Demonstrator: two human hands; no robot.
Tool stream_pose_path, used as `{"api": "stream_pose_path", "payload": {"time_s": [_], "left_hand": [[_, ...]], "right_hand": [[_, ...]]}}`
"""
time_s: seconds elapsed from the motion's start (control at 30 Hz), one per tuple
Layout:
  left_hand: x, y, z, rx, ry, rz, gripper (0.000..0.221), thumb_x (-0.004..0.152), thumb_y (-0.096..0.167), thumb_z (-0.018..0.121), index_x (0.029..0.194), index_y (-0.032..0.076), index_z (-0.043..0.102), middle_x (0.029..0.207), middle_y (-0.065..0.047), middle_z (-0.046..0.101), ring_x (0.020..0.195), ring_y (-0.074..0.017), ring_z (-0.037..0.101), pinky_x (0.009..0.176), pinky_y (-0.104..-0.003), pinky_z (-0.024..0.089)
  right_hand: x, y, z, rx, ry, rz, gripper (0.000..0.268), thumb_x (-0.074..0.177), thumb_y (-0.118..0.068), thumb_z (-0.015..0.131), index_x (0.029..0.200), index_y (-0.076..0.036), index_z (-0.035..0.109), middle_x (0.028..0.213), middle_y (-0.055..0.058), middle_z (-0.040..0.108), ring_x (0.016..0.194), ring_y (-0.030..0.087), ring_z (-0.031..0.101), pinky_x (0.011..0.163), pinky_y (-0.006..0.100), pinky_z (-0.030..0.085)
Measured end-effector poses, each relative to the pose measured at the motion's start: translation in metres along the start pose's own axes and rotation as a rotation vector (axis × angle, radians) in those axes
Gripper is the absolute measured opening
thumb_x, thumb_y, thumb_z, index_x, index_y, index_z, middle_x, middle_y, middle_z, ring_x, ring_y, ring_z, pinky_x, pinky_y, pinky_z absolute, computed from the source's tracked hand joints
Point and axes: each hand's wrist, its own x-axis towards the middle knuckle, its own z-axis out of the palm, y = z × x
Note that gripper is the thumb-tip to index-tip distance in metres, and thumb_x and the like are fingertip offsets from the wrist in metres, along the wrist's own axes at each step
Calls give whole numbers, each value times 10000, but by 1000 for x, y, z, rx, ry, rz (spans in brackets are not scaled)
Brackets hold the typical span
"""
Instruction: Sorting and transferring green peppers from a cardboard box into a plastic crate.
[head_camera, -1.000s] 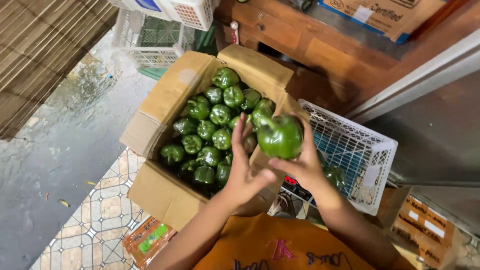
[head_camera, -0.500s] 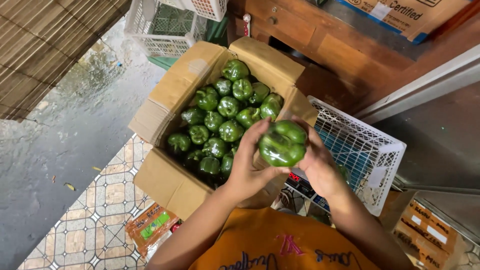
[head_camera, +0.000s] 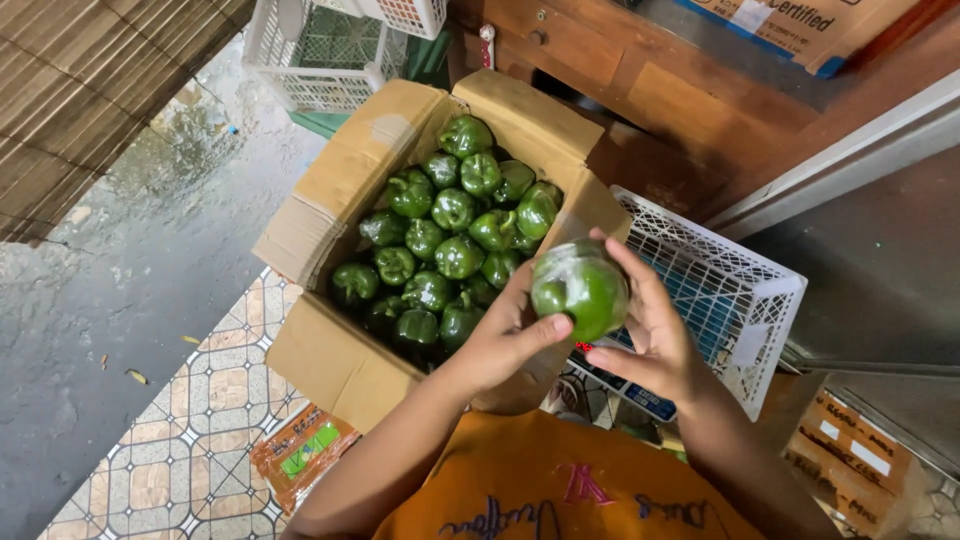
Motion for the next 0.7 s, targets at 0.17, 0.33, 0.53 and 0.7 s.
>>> {"api": "stream_pose_path", "payload": {"time_s": [0.17,0.33,0.53,0.7], "left_hand": [[2,3,-9,238,42,224,1027,707,251,946,1543,4,405,1464,-179,514,1377,-239,459,1172,-434,383],[1,2,-12,299,70,279,1061,643,207,983,1533,22,436,1420,-177,567,1355,-264,504,1174,-432,400],[0,25,-3,557,141,459,951,623,250,986,1419,-19,541,1376,-251,566,1319,-452,542,1118,-580,427],[-2,35,1,727,129,496,921,619,264,977,1400,2,564,1376,-249,576,1288,-465,572,1085,-606,465]], "right_hand": [[-5,2,-2,34,21,97,1023,729,-40,791,1581,0,225,1649,231,270,1514,395,247,1197,544,287],[-3,0,-2,3,62,107,986,697,28,791,1557,-11,310,1627,223,335,1488,415,305,1174,567,340],[-8,18,-5,135,74,110,953,713,62,791,1543,-42,335,1601,153,400,1440,316,418,1057,485,503],[-14,36,-18,317,24,136,890,748,13,736,1539,-49,331,1501,209,459,1274,363,556,823,472,652]]}}
